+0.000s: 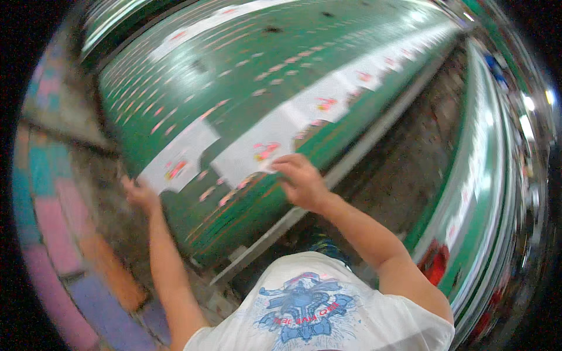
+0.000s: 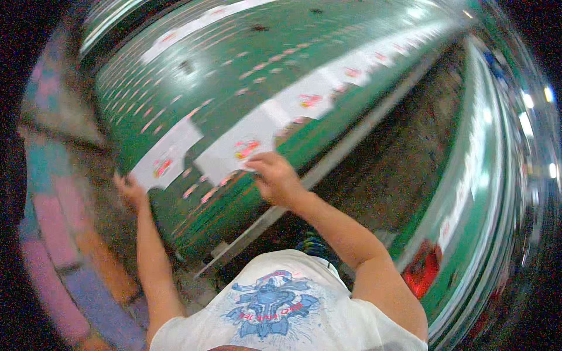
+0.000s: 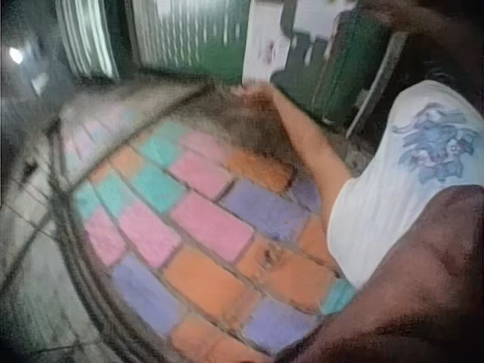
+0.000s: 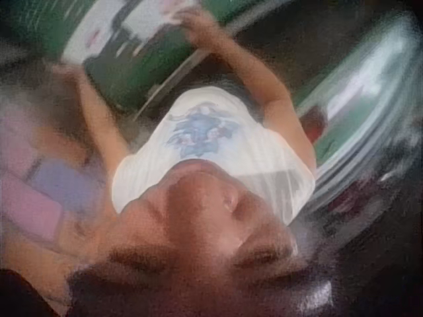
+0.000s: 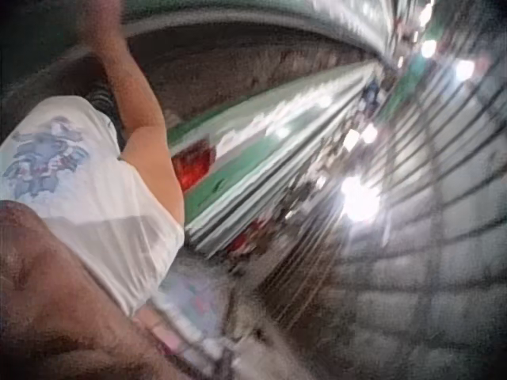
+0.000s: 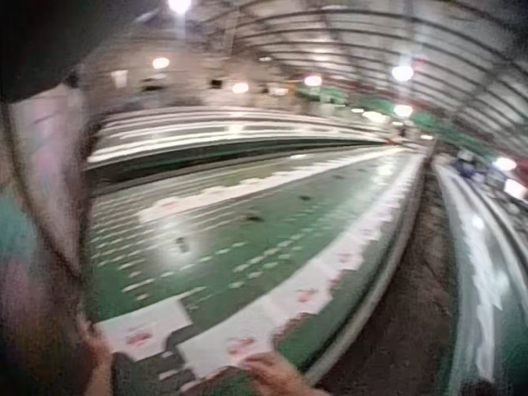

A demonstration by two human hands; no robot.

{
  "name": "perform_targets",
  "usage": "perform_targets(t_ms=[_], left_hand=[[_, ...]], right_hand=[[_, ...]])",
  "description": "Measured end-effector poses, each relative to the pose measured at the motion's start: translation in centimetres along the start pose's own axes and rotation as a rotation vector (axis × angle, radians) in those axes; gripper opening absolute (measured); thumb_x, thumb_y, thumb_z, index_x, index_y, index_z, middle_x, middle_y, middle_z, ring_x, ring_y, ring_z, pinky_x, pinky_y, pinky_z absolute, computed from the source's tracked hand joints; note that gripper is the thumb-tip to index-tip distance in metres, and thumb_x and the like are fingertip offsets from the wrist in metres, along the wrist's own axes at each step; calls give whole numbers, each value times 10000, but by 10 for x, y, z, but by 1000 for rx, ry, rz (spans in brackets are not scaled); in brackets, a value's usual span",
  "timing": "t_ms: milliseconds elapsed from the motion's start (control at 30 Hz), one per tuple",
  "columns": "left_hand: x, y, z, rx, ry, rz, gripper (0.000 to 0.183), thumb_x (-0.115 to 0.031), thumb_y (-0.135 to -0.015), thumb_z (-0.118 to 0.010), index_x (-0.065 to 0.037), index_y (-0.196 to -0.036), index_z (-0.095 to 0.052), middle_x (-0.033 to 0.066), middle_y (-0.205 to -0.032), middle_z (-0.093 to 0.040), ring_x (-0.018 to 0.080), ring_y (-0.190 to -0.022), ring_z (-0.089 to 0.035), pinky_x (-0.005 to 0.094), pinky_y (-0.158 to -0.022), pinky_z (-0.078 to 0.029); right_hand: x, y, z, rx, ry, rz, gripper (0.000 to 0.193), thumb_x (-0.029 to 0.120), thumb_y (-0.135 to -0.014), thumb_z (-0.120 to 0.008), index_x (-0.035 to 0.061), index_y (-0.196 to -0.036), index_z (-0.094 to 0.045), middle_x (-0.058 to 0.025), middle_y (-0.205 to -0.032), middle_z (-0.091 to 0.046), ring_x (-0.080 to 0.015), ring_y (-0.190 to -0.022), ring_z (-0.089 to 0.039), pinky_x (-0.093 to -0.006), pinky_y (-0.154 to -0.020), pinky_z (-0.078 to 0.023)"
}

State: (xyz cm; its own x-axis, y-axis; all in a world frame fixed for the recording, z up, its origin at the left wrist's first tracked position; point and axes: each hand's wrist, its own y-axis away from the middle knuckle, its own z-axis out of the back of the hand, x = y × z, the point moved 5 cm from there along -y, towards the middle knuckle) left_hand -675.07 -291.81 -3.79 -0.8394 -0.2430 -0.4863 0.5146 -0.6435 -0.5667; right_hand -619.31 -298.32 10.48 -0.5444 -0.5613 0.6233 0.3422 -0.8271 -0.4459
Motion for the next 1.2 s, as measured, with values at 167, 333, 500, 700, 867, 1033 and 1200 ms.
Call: perform_targets(t_ms=[167,333,500,700,867,1033,1200], left_hand=[[17,-15,-17,122,-28,104,703,-421,-1179,-668,-3,-1706,-463,225,-1361,-824,416,-1222,-801,526,-997,-652],[4,-38,-13,-120,-1,182,967,-652,-1090,-716,-20,-1759,-418,236,-1653,-637,448,-1494,-634,535,-1261,-491],[-146,18,-13,2,294,-243,921,-588,-1108,-731,15,-1746,-449,258,-1702,-583,473,-1521,-605,539,-1330,-422],[-427,286,74,495,830,-917,457,-148,-1096,-788,15,-1514,-698,256,-1679,-615,428,-1607,-532,548,-1352,-400],[-574,453,186,1019,1423,-841,222,-65,-1043,-830,-38,-1261,-800,167,-1379,-785,379,-1347,-735,573,-1282,-473],[-662,538,231,1015,1546,-1163,107,-68,-1021,-859,-66,-1125,-833,86,-1069,-848,341,-1208,-794,578,-1243,-495],[-755,620,210,1255,1370,-1281,629,-208,-1046,-833,-24,-1607,-614,252,-1593,-643,445,-1505,-591,522,-1276,-461]], right_hand=[[46,49,48,-243,-25,-1,410,3,-842,-816,87,-1243,-791,-149,-1250,-778,-407,-1226,-721,-534,-1103,-590],[97,148,96,-434,22,-32,400,-9,-845,-830,88,-1230,-777,-118,-1204,-771,-386,-1185,-728,-510,-1053,-612],[160,283,129,-582,114,-204,291,-14,-935,-801,75,-1212,-782,-115,-1169,-784,-371,-1131,-746,-493,-1006,-630],[250,412,146,-698,280,-334,233,-46,-961,-794,38,-1178,-801,-143,-1125,-805,-374,-1078,-771,-488,-942,-645],[295,464,157,-808,411,-424,242,-53,-961,-805,26,-1190,-810,-144,-1142,-814,-369,-1065,-778,-473,-930,-643],[315,497,164,-923,541,-509,249,-53,-954,-816,29,-1189,-815,-138,-1140,-815,-354,-1052,-781,-469,-909,-646],[329,534,168,-1018,681,-706,268,-18,-962,-811,78,-1212,-825,-145,-1124,-819,-361,-1028,-785,-490,-902,-644]])
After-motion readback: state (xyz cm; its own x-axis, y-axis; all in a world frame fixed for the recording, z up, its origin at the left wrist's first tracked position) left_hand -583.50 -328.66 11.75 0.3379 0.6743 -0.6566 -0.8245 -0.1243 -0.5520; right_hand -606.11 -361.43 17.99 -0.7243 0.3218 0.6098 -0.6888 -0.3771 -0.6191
